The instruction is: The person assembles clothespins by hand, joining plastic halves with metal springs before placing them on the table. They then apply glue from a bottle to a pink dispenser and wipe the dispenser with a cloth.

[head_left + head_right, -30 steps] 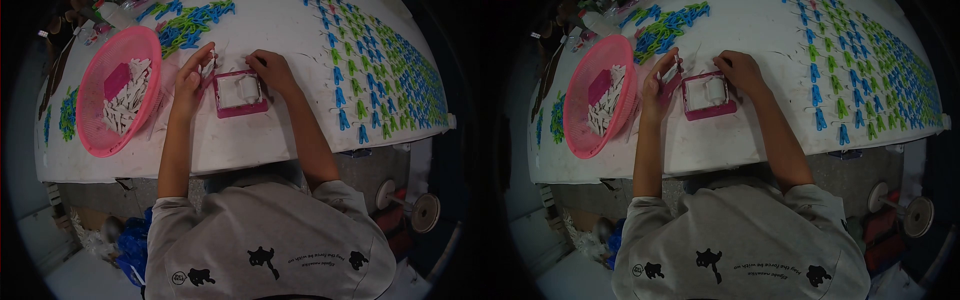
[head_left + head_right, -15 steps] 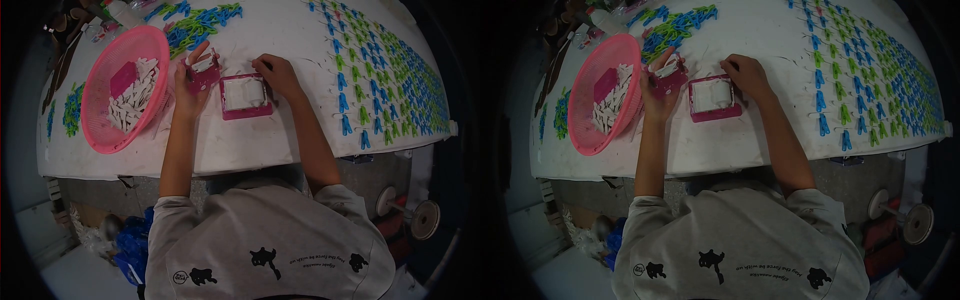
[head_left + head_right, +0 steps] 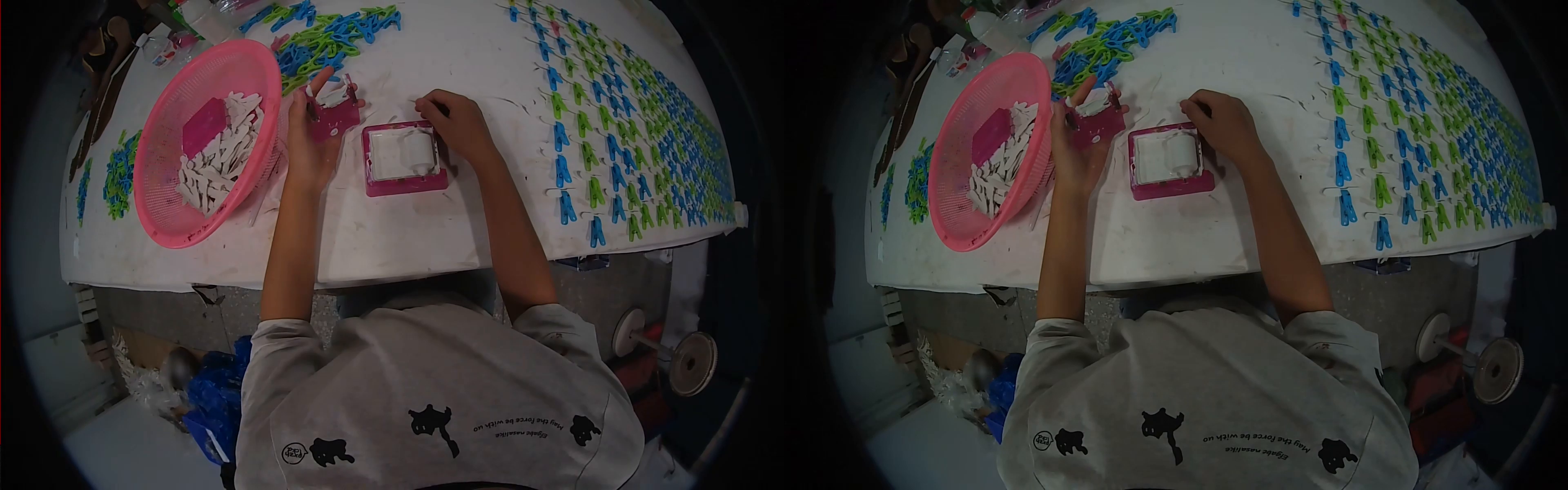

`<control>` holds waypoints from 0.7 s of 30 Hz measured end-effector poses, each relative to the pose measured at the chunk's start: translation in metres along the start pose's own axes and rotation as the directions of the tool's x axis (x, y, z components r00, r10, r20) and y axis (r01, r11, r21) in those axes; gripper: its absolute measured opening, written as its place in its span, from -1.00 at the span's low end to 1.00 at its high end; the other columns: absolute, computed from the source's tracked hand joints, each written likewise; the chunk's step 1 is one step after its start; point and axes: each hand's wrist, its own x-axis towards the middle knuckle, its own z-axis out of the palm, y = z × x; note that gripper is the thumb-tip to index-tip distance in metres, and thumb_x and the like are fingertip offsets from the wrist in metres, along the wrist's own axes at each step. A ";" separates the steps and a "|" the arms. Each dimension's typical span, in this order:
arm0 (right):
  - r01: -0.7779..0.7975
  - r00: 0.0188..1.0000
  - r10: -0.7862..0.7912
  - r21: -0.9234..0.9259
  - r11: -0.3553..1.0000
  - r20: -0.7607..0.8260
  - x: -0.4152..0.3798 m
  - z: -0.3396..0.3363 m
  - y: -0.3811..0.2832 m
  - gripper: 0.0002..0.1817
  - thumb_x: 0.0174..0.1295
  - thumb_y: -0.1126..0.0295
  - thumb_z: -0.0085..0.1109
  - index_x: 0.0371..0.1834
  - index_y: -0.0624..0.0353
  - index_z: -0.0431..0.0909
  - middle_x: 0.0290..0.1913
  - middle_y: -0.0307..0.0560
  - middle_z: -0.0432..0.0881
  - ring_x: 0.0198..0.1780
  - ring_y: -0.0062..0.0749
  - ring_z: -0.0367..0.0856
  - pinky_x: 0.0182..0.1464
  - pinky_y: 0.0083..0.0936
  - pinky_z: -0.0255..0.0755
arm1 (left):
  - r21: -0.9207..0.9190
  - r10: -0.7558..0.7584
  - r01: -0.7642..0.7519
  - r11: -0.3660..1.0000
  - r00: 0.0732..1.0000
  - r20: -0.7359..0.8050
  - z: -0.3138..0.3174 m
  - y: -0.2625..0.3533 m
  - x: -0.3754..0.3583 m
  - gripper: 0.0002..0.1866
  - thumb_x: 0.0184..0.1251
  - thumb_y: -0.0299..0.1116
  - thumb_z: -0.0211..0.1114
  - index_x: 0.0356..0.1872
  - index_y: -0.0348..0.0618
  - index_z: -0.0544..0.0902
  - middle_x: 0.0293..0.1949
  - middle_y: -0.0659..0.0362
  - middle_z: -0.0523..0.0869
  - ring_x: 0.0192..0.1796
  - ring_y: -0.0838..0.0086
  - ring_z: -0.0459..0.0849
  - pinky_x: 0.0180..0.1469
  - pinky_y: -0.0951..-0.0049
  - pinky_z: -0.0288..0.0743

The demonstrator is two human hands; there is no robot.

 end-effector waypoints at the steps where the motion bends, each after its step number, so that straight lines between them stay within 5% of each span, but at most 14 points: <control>1: 0.005 1.000 -0.005 -0.014 1.000 -0.003 0.000 0.000 0.000 -0.71 0.36 0.15 0.19 -0.20 0.16 0.72 -0.48 -0.11 0.69 -0.43 -0.36 0.64 -0.25 -0.41 0.47 | 0.000 0.000 0.000 1.000 1.000 -0.001 0.000 0.000 0.000 -0.29 0.57 0.17 -0.06 0.41 -0.28 0.35 0.20 -0.06 0.58 0.27 0.19 0.56 0.39 0.07 0.40; 12: 0.020 1.000 -0.020 -0.019 1.000 -0.011 0.000 0.000 0.000 -0.70 0.37 0.15 0.18 -0.24 0.16 0.71 -0.50 -0.13 0.68 -0.46 -0.39 0.62 -0.25 -0.42 0.47 | -0.024 -0.027 0.025 0.999 0.996 -0.082 -0.011 0.004 0.006 -0.39 0.61 0.12 -0.09 0.32 -0.22 0.45 0.04 -0.04 0.69 0.05 0.19 0.71 0.13 0.21 0.59; 21: 0.012 1.000 -0.012 0.001 1.000 -0.004 0.000 -0.001 -0.001 -0.71 0.38 0.16 0.17 -0.24 0.16 0.70 -0.49 -0.13 0.68 -0.46 -0.39 0.63 -0.25 -0.43 0.47 | -0.050 -0.043 0.043 0.998 0.999 -0.015 -0.007 0.002 0.002 -0.29 0.58 0.17 -0.10 0.43 -0.27 0.32 0.25 -0.18 0.55 0.23 0.04 0.60 0.33 0.09 0.47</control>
